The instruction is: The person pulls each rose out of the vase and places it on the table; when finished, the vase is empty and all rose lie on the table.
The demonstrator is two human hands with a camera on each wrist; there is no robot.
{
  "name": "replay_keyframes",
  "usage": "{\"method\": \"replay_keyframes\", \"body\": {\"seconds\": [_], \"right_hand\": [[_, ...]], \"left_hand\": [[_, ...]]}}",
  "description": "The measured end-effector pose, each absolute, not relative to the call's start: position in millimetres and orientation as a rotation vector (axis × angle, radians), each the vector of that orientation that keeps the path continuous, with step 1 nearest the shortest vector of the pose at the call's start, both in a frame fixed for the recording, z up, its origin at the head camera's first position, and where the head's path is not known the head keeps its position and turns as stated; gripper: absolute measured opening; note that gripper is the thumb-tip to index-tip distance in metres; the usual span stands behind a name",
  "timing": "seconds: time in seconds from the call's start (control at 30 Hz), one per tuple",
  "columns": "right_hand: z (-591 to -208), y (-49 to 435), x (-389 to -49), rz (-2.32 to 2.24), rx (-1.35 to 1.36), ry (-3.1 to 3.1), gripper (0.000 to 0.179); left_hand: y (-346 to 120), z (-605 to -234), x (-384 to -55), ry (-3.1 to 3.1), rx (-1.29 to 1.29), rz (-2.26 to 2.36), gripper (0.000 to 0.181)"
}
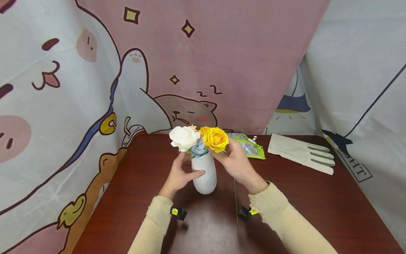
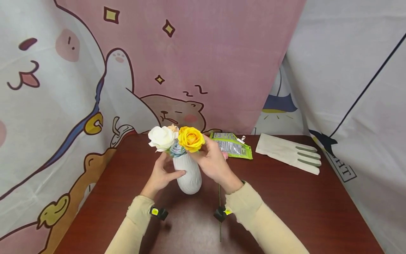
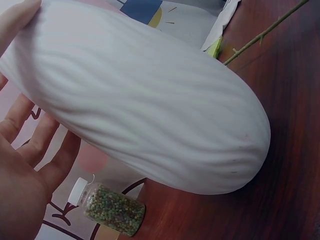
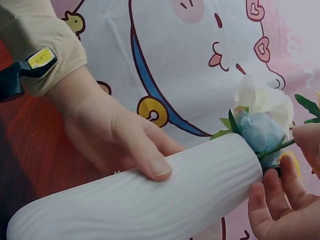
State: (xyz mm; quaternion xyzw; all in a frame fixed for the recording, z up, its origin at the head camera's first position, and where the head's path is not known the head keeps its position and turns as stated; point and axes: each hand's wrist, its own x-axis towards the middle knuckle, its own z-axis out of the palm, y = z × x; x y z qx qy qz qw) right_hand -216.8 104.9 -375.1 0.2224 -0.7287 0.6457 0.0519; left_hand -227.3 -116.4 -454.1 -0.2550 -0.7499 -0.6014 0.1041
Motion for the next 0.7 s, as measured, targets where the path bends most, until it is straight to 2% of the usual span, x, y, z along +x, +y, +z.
{"method": "replay_keyframes", "body": {"seconds": [0.43,0.7], "right_hand": [[-366.1,107.8,-216.9,2.153,0.676,-1.963,0.036],[-364.4,108.1,-218.0,2.289,0.643,-1.818,0.040]], "left_hand": [[-116.3,-457.4,-228.3,-2.192,-0.741,-1.803,0.078],[-116.5,-457.3,-229.2,-2.205,-0.743,-1.794,0.078]]}}
